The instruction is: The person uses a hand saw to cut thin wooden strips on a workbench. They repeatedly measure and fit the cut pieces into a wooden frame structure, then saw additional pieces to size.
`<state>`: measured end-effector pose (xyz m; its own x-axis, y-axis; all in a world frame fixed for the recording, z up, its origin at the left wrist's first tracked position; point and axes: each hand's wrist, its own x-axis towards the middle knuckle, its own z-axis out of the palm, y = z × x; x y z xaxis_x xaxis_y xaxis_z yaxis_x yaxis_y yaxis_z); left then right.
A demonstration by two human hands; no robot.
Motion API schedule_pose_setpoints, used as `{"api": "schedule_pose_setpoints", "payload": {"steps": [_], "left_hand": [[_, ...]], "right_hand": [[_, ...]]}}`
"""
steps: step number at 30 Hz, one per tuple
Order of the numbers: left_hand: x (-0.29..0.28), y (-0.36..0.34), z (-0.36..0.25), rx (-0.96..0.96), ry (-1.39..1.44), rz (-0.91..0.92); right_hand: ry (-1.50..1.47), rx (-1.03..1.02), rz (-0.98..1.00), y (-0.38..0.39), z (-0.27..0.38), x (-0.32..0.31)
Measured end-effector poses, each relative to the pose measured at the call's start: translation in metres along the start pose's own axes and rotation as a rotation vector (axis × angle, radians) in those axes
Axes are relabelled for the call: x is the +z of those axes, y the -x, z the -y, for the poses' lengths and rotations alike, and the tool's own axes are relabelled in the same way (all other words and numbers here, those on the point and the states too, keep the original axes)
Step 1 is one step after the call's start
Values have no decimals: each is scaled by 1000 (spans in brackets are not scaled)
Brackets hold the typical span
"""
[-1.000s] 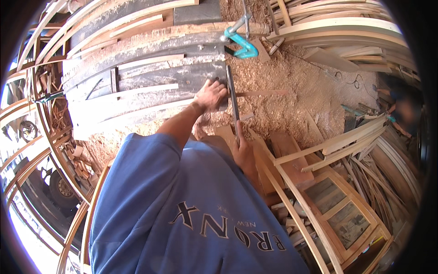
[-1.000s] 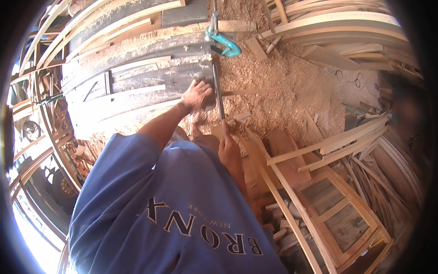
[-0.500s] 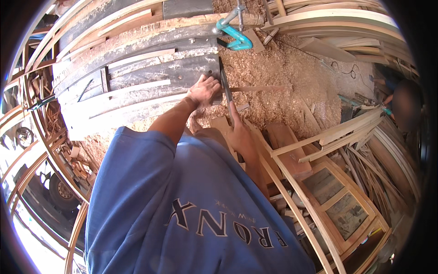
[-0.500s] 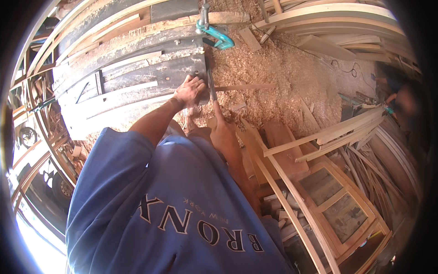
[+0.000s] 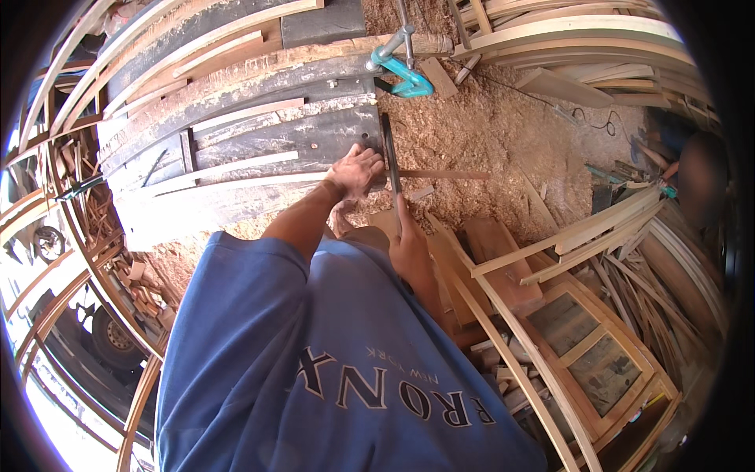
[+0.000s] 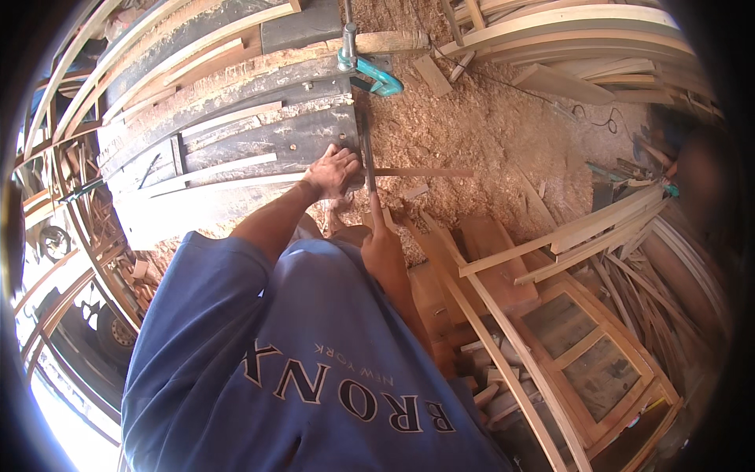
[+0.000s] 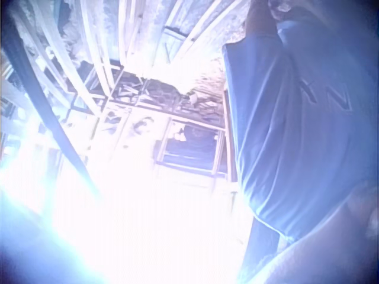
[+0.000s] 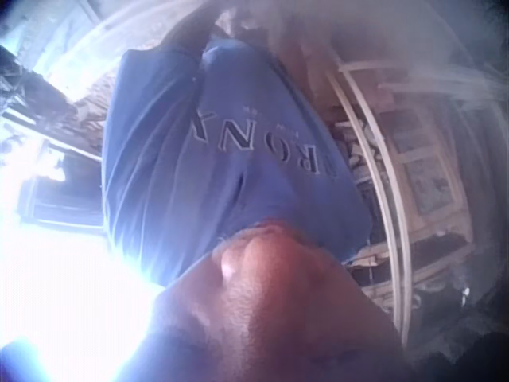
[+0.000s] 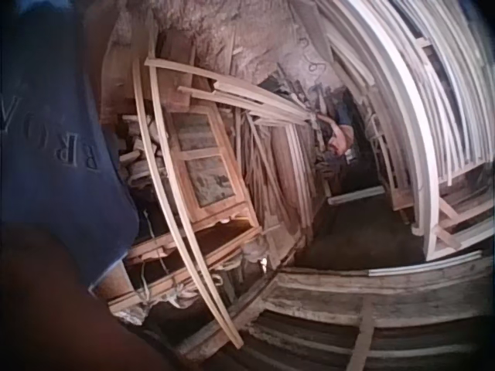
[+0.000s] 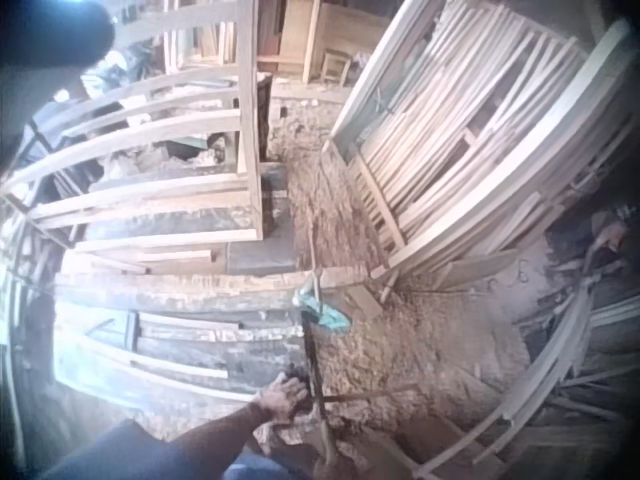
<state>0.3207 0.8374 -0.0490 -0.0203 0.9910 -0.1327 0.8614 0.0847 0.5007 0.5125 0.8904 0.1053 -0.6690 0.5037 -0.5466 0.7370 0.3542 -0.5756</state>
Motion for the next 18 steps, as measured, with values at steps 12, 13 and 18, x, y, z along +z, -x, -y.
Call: {"api": "schedule_pose_setpoints", "payload": {"steps": [12, 13, 18], "left_hand": [[7, 2, -1, 20, 32, -127], [7, 2, -2, 34, -3, -118], [3, 1, -3, 4, 26, -98]], "right_hand": [[-55, -67, -49, 4, -15, 10], [-40, -111, -79, 23, -20, 7], [-62, 128, -66, 98, -43, -14]]}}
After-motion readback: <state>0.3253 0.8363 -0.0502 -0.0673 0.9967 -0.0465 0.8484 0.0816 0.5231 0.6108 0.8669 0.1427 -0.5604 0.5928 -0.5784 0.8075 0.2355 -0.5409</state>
